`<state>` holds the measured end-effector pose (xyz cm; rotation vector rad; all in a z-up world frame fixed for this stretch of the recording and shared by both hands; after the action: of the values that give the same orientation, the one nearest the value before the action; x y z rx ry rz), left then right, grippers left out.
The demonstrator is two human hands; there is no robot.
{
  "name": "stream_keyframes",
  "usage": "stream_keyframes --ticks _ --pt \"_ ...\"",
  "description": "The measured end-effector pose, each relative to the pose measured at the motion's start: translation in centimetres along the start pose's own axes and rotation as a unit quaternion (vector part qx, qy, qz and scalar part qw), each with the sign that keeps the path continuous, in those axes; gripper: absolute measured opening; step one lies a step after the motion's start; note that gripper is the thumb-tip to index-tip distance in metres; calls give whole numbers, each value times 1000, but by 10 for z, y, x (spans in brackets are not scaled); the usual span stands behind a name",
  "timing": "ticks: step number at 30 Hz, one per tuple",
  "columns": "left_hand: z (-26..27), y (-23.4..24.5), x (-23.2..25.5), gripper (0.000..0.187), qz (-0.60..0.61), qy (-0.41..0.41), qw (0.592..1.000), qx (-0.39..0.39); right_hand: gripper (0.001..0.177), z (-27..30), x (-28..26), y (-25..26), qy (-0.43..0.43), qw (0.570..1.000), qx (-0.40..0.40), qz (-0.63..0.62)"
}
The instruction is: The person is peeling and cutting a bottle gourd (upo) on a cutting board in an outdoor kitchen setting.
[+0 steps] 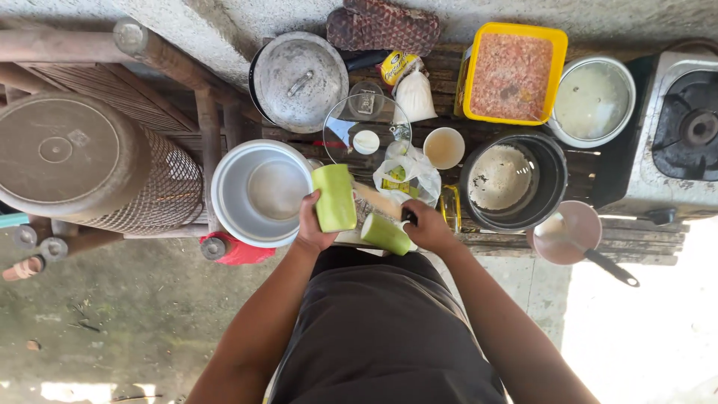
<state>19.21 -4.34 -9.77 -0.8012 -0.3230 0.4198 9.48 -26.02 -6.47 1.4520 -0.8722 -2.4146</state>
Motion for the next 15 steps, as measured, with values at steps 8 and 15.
stream_keyframes --ticks 8,15 --pt "14 44 18 62 -54 -22 994 93 46 -17 10 -59 152 978 0 140" --pt "-10 51 16 55 -106 -35 990 87 23 -42 16 -46 141 971 80 173"
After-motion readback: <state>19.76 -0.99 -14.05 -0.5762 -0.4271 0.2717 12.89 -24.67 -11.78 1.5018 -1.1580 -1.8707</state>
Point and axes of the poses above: each hand's wrist, its own z-axis away from the middle knuckle, its own y-axis out of the back of the hand, x = y × z, the point moved 9 cm from there along -z, towards the middle knuckle, and after that the axes turned 10 degrees about x, right-handed, at the moved point
